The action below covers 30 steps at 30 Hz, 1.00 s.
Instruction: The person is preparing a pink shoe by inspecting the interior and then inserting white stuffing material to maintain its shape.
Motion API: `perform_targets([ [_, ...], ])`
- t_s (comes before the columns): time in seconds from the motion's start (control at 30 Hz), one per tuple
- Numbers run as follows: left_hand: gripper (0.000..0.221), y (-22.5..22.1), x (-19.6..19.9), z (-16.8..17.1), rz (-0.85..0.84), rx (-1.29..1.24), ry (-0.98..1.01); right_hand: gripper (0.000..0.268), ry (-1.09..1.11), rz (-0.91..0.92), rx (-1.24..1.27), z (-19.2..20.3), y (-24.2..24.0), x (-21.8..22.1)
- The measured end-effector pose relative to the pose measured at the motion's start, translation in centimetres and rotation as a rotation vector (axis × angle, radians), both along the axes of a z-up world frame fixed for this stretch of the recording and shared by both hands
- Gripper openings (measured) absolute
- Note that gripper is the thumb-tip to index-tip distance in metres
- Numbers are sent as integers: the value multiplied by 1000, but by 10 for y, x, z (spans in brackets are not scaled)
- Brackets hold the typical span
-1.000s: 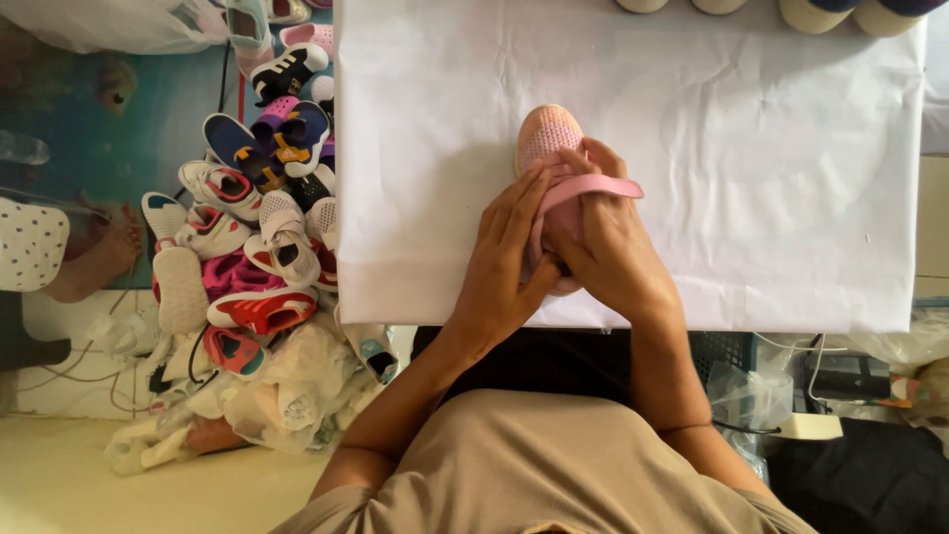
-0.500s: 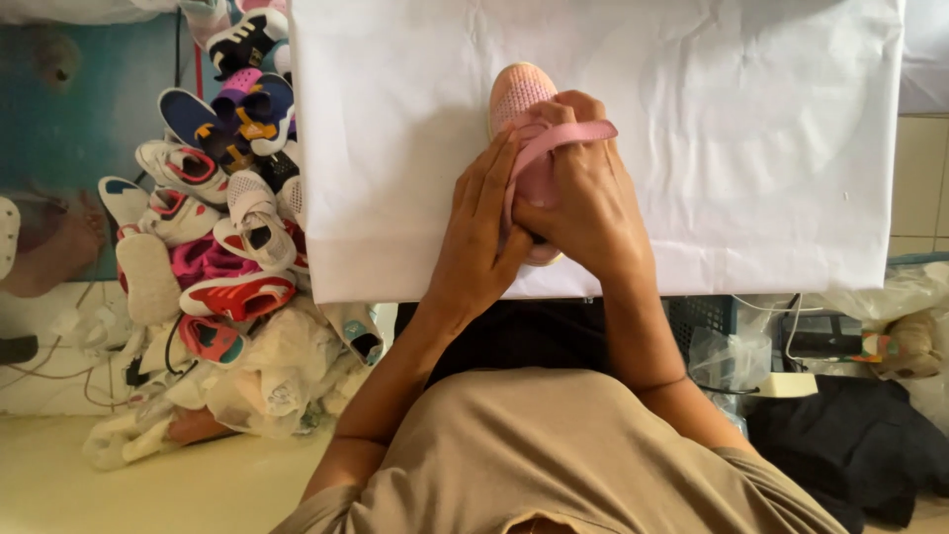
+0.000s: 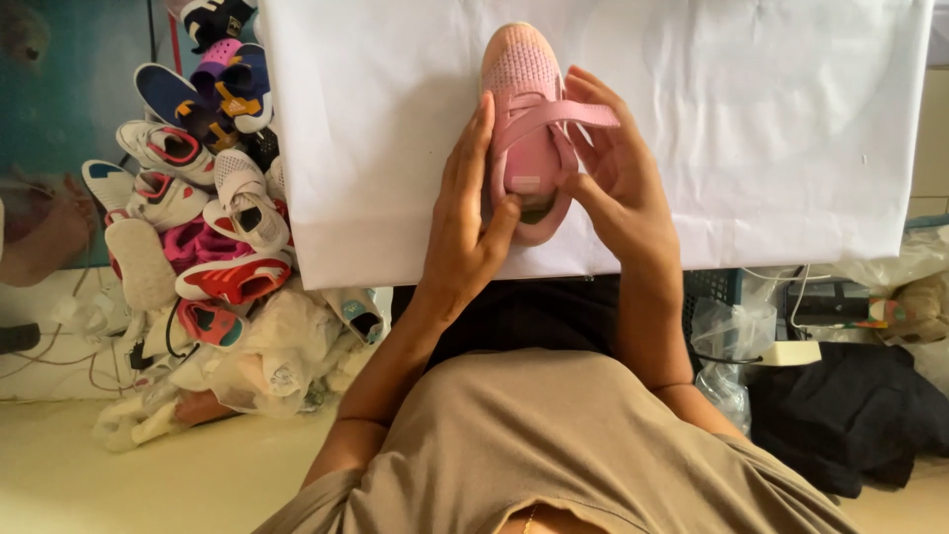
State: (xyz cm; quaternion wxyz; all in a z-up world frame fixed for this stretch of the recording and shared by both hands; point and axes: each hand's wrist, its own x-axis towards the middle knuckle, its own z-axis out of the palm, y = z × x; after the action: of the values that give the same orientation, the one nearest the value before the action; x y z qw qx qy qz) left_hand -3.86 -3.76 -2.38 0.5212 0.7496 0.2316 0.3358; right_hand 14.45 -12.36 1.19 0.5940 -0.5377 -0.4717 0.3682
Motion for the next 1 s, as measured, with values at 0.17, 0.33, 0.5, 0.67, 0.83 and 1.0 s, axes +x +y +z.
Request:
perform_targets([
  [0.17, 71, 0, -1, 8, 7, 46, 18, 69, 70, -48, -15, 3, -8, -9],
  [0.33, 71, 1, 4, 17, 72, 121, 101, 59, -59, -126, -34, 4, -4, -19],
  [0.5, 87, 7, 9, 16, 82, 135, 169, 56, -66, -112, -38, 3, -7, -18],
  [0.67, 89, 2, 20, 6, 88, 37, 159, 60, 4, -182, -24, -12, -4, -30],
  [0.83, 62, 3, 23, 10, 57, 74, 127, 62, 143, -210, 18, -18, -3, -31],
  [1.0, 58, 1, 29, 10, 91, 105, 164, 69, 182, -224, -5, -15, 1, -40],
])
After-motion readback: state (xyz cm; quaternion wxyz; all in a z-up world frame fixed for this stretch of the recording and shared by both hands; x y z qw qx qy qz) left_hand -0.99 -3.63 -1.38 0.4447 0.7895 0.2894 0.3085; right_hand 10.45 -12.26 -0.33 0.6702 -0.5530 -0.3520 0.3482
